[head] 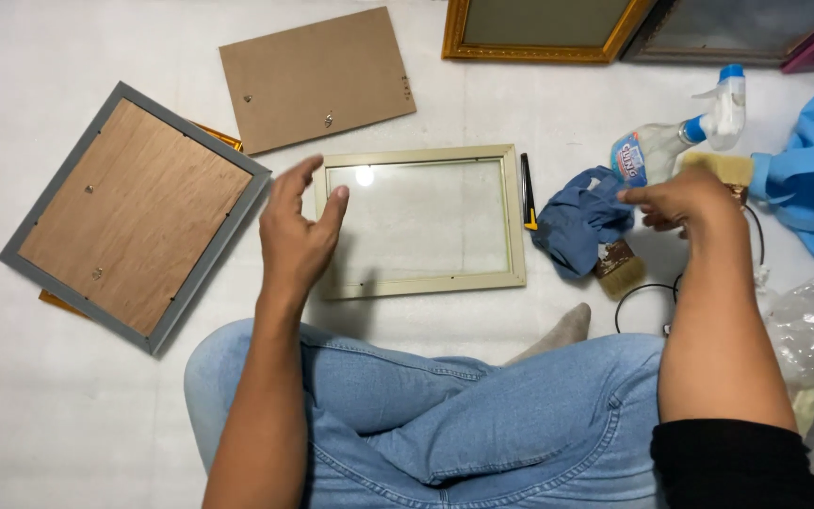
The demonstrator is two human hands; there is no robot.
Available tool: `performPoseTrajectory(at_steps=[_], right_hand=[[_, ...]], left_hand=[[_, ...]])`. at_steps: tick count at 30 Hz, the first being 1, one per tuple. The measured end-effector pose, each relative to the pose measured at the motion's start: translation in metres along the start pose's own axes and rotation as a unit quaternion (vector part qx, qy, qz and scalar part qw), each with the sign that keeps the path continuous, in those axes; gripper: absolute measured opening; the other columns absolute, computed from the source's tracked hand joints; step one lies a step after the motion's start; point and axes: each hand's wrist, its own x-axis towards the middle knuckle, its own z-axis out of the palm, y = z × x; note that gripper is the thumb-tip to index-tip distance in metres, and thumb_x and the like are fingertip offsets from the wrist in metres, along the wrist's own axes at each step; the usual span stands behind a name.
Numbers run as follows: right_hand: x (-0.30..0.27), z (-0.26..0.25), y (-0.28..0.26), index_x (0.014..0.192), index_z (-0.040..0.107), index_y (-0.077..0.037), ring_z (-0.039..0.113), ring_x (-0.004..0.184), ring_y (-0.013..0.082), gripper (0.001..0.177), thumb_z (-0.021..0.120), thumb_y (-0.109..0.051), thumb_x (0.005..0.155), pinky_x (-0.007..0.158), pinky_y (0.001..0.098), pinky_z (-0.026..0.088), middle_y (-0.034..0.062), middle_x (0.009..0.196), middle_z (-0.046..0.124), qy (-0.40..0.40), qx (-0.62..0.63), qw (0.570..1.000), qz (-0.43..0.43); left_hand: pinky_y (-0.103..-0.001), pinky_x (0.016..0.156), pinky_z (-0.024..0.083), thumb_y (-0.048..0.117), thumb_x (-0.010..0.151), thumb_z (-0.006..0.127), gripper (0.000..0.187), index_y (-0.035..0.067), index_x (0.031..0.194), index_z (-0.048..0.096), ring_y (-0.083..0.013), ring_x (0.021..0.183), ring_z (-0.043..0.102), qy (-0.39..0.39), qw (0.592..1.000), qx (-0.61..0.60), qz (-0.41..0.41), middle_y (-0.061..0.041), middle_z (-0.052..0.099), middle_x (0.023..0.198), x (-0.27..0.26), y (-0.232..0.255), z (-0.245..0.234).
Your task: Preparing a picture frame by cleaning the glass and frame components using a brush and glass cleaner.
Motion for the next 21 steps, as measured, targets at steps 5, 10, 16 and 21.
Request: performPoseTrajectory(at_steps=[5,10,16,21], right_hand=[[-0.037,0.006,-0.025,0.091,0.076,0.011,0.071,0.073,0.0329,0.036,0.082,-0.025,0.089,0.070,0.0439,0.057,0.0210,0.086,0.076,-0.019,-0.059,0.998,-0.010],[0.038,0.064,0.033,0.112,0.078,0.009,0.075,0.106,0.0436,0.073,0.085,-0.045,0.063,0.096,0.0600,0.052,0.0240,0.102,0.082,-0.035,-0.297,0.953,-0.052],[0.042,0.098,0.034,0.140,0.063,0.004,0.064,0.122,0.0478,0.087,0.082,-0.035,0.065,0.098,0.0605,0.053,0.0296,0.133,0.068,0.000,-0.281,0.953,-0.115],[0.040,0.104,0.037,0.150,0.028,0.012,0.058,0.126,0.0521,0.102,0.078,-0.027,0.071,0.105,0.0585,0.048,0.0360,0.134,0.058,0.014,-0.222,0.972,-0.075]], left_hand=[[-0.044,0.096,0.051,0.028,0.095,0.067,0.054,-0.005,0.136,0.056,-0.0375,0.117,0.062,-0.046,0.992,0.087,-0.074,-0.023,0.061,0.133,0.017,-0.074,0.026],[-0.054,0.097,0.055,0.037,0.095,0.072,0.060,-0.001,0.140,0.056,-0.0427,0.117,0.066,-0.053,0.986,0.023,-0.156,-0.026,0.062,0.131,0.031,-0.102,0.039],[-0.055,0.098,0.056,0.039,0.093,0.073,0.069,0.001,0.144,0.050,-0.0428,0.120,0.065,-0.039,0.986,0.000,-0.160,-0.026,0.060,0.135,0.033,-0.115,0.035],[-0.055,0.101,0.053,0.036,0.095,0.069,0.070,-0.005,0.146,0.045,-0.0447,0.123,0.063,-0.053,0.982,-0.043,-0.174,-0.031,0.056,0.138,0.028,-0.094,0.021]])
